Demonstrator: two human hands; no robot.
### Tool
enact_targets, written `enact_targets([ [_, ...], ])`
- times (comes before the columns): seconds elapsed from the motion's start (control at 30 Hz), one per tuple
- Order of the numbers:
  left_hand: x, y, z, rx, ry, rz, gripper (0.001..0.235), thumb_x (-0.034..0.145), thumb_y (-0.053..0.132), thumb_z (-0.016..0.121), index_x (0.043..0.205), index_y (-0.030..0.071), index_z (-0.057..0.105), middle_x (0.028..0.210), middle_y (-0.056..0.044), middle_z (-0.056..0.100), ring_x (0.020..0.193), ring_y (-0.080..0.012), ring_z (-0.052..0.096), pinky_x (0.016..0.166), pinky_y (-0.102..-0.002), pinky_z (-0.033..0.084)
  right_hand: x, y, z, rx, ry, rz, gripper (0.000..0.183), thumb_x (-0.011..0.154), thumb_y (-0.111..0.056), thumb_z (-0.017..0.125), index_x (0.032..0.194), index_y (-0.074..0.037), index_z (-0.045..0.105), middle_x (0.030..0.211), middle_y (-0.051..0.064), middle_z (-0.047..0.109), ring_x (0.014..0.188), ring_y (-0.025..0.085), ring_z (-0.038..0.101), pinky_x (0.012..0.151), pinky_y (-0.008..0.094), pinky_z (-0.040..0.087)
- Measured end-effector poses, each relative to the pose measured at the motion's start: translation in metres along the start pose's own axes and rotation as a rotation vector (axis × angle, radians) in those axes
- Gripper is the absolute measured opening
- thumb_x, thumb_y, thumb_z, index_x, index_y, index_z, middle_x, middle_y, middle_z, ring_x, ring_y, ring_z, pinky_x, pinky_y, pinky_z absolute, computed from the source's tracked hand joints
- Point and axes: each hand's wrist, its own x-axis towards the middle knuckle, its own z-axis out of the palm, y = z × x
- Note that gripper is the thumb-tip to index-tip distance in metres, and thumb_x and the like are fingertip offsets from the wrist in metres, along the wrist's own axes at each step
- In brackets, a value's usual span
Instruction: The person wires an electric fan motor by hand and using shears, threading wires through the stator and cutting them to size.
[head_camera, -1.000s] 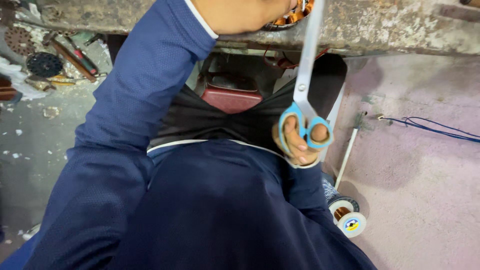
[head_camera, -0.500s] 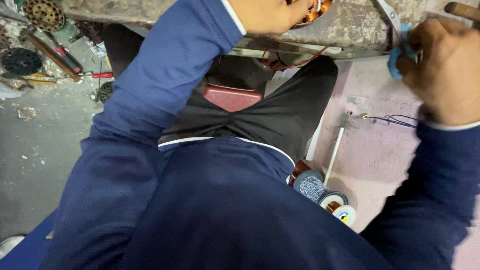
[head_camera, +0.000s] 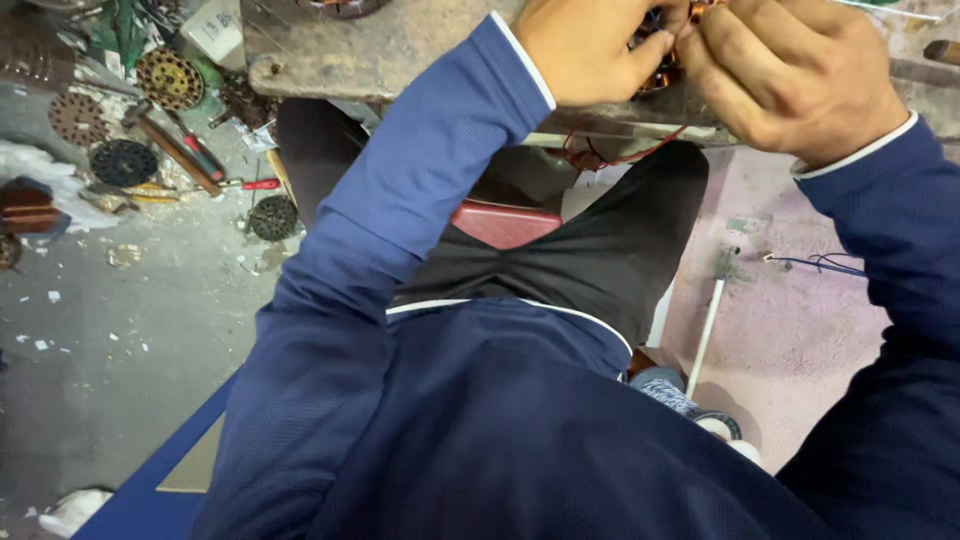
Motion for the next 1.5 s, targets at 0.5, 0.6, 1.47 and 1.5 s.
enact_targets([
  [0.5, 0.007, 0.006, -0.003, -0.034, -0.044, -0.063, 0.013, 0.085, 0.020, 0.077, 0.090, 0.009, 0.071, 0.070, -0.008, 0.068, 0.059, -0.0247, 0.068, 0.053, -0.039, 0.051, -0.039, -0.030, 0.049, 1.248, -0.137, 1.087, 0.010, 0.104, -0.007, 0.068, 0.096, -0.003, 0.065, 0.079, 0.006, 0.062, 0.066, 0.016, 0.058, 0.062, 0.027, 0.046],
  [0.6, 0.007, 0.009, -0.006, -0.036, -0.039, -0.062, 0.013, 0.086, 0.020, 0.076, 0.091, 0.009, 0.071, 0.072, -0.007, 0.069, 0.060, -0.0235, 0.069, 0.054, -0.038, 0.052, -0.033, -0.020, 0.032, 1.279, -0.219, 1.113, 0.007, 0.103, -0.009, 0.069, 0.098, -0.005, 0.066, 0.081, 0.002, 0.064, 0.068, 0.012, 0.059, 0.060, 0.023, 0.045],
  [1.47, 0.010, 0.015, -0.012, -0.145, 0.002, -0.063, 0.009, 0.089, 0.019, 0.075, 0.092, 0.011, 0.073, 0.078, -0.007, 0.071, 0.071, -0.0229, 0.074, 0.063, -0.037, 0.057, -0.035, -0.021, 0.036, 1.462, -0.116, 1.328, 0.014, 0.093, -0.015, 0.080, 0.102, -0.010, 0.071, 0.087, -0.002, 0.068, 0.073, 0.006, 0.060, 0.066, 0.023, 0.046],
  [1.5, 0.009, 0.015, -0.013, -0.130, 0.082, -0.002, 0.011, 0.088, 0.017, 0.072, 0.096, 0.010, 0.072, 0.082, -0.008, 0.071, 0.074, -0.0250, 0.073, 0.065, -0.038, 0.056, -0.034, -0.020, 0.034, 1.484, -0.123, 1.385, 0.015, 0.091, -0.017, 0.081, 0.100, -0.010, 0.071, 0.084, -0.003, 0.068, 0.070, 0.006, 0.059, 0.064, 0.023, 0.045],
])
